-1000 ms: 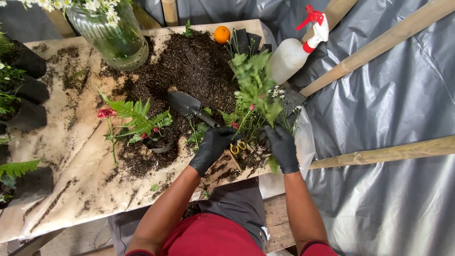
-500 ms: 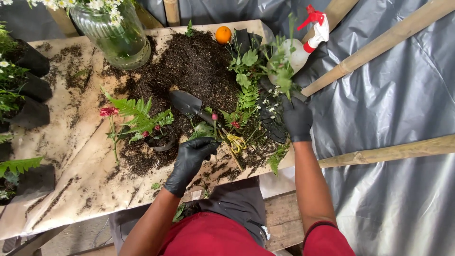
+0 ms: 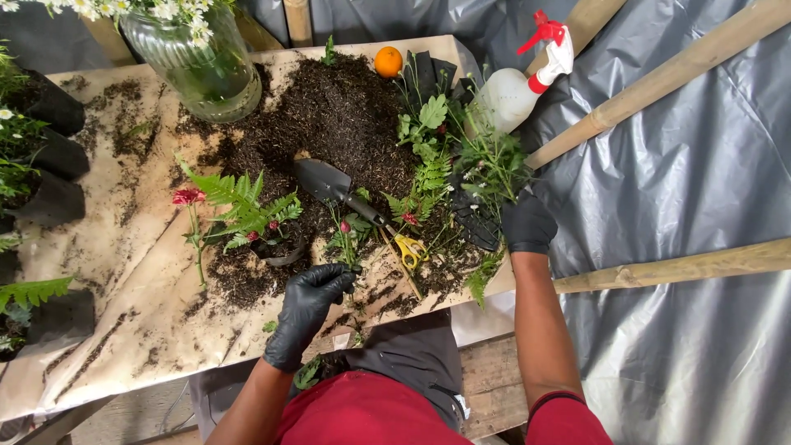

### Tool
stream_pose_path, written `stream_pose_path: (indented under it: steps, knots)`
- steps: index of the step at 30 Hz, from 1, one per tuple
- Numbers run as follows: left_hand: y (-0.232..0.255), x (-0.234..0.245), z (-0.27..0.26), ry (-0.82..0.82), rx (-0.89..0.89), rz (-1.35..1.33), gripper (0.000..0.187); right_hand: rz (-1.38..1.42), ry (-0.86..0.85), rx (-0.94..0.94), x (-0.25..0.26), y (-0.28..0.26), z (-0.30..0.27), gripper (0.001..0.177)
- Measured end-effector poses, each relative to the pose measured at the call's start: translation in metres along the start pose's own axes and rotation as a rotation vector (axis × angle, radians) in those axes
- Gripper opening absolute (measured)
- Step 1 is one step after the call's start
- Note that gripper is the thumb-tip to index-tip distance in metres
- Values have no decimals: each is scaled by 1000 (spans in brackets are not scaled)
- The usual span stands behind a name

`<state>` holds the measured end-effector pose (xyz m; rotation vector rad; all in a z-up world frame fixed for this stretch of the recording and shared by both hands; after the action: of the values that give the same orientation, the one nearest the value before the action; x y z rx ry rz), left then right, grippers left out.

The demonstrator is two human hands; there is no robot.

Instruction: The person fills a small black pot with soil using a trowel. They then place a red flower and a fern into the pot, arranging them carefully. The person uses scissors to trim the fern leaves and adds more soil around the plants to secure them.

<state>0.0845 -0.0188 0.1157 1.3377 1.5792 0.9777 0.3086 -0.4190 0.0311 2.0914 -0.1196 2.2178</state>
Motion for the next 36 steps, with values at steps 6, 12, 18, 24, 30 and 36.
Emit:
stream_pose_path:
  steps: [6,12,18,24,30,36]
  knots:
    - [-3,2,-4,13,-21,1,19,0,134,131,-5,17,-7,33]
    - [-12,5,-3,13,-56,13,20,366,297,417,67,-65,-30,21]
    - [-7,-1,-19,25,-55,21,16,290,-176,269,37,-110,24,29]
    - [-26,14,-22,50,-58,-8,13,375,-224,190,-11,-110,68,44]
    - [-29,29,-22,8,140,38,34,378,-284,71,-28,-114,89,60]
    - [-31,42,-27,71,12,-56,24,665,-348,98,-17,-121,87,40]
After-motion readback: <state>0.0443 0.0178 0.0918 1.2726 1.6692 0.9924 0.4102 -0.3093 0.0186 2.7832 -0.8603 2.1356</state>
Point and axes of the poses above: each hand's wrist, its own z-axis towards the middle knuckle, its own x-axis out of the back of the hand, y = z × x, the point moved 4 cm from there along z, towards the middle knuckle, and after that the axes turned 12 degrees about -y, right-handed, at the moved point
